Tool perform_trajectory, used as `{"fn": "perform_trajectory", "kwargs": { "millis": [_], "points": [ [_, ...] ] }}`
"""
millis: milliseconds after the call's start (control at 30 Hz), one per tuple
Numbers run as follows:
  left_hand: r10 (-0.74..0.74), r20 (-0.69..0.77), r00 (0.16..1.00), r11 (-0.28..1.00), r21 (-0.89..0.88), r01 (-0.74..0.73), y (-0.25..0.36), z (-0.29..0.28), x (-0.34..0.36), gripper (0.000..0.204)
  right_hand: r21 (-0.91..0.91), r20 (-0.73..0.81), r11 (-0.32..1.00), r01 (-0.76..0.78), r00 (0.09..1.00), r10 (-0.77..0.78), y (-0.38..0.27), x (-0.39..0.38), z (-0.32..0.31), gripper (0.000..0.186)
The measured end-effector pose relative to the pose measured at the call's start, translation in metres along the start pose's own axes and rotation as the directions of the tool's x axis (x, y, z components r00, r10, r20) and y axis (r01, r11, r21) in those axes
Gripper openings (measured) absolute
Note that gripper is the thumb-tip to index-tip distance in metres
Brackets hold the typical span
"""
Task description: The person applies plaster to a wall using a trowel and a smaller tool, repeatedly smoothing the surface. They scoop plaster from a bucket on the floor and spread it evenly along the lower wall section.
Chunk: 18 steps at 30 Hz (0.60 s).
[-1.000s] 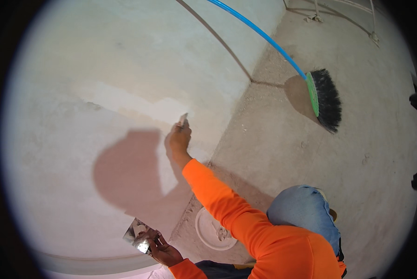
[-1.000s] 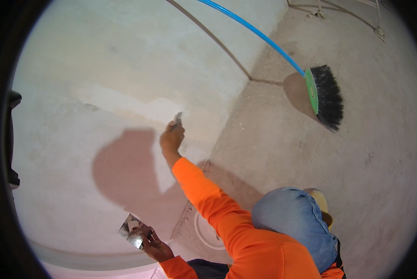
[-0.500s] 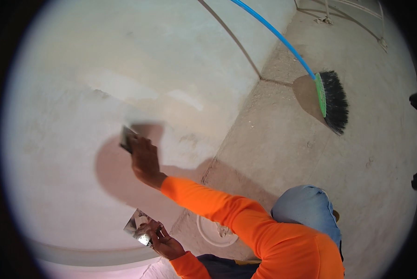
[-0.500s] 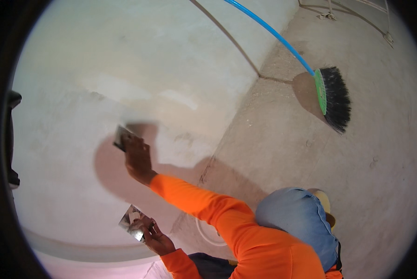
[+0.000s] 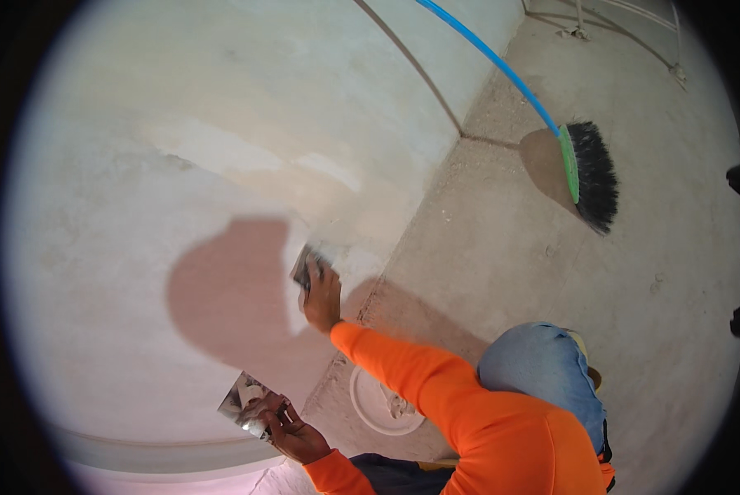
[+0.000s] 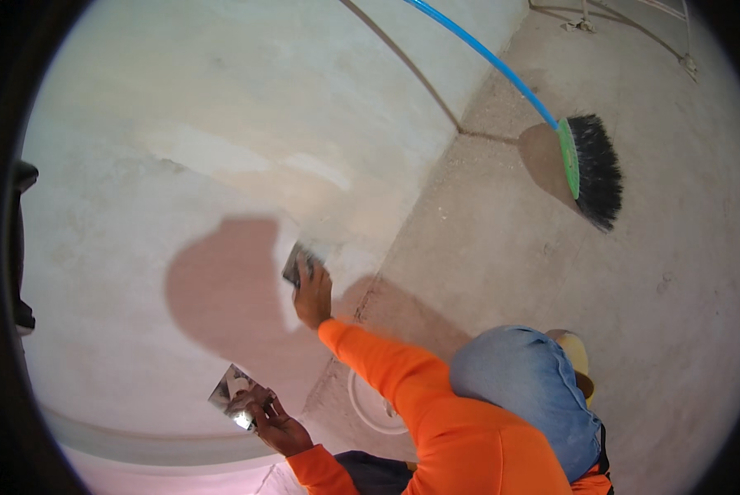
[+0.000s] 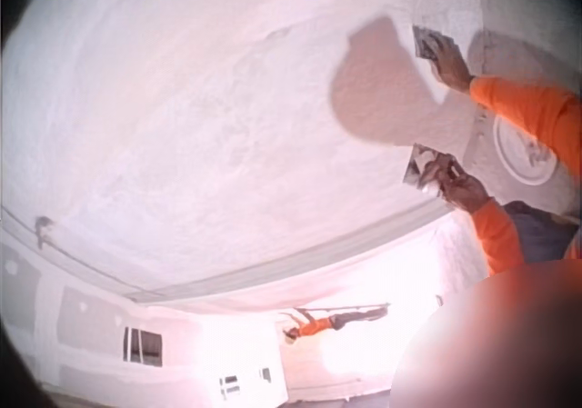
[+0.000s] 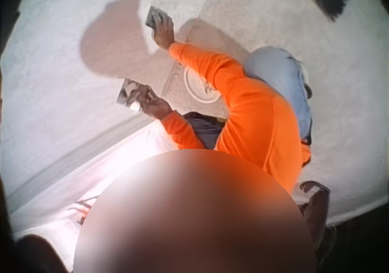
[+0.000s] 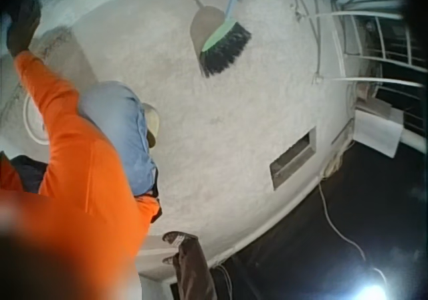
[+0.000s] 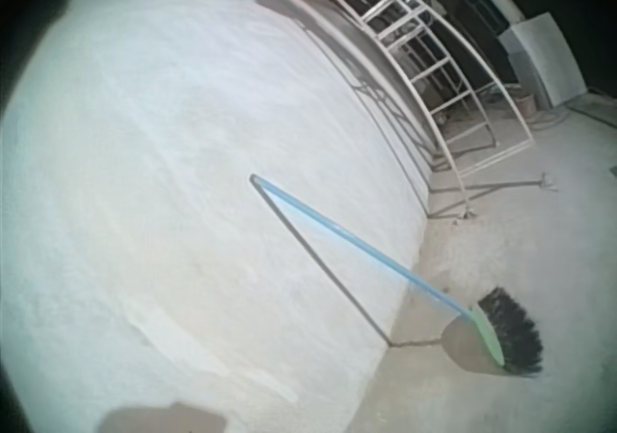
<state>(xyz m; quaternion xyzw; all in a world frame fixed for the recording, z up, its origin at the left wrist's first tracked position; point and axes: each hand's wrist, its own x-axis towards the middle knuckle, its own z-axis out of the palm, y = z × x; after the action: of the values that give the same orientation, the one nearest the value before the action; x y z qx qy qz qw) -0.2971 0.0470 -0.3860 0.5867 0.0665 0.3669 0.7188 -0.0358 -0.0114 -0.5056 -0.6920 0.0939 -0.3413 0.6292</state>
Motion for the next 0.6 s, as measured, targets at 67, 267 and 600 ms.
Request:
{"fn": "perform_trajectory", "kwargs": {
  "millis": [67,267,600],
  "points": [
    [0.015,-0.003,1.000,1.000,0.003,-0.015,0.001,0.004,-0.002,0.043,0.146,0.004,0.983,-0.114,0.993,0.114,0.003,-0.007,0.000,0.067],
    [0.006,-0.034,0.999,1.000,-0.003,-0.007,-0.003,0.002,0.002,0.045,0.494,-0.105,0.636,-0.593,0.686,0.720,0.054,0.058,-0.005,0.048],
    [0.013,0.001,1.000,1.000,-0.007,-0.013,-0.005,-0.008,0.004,0.044,0.414,-0.085,0.828,-0.378,0.890,0.449,-0.101,0.123,0.022,0.036]
  ]
}}
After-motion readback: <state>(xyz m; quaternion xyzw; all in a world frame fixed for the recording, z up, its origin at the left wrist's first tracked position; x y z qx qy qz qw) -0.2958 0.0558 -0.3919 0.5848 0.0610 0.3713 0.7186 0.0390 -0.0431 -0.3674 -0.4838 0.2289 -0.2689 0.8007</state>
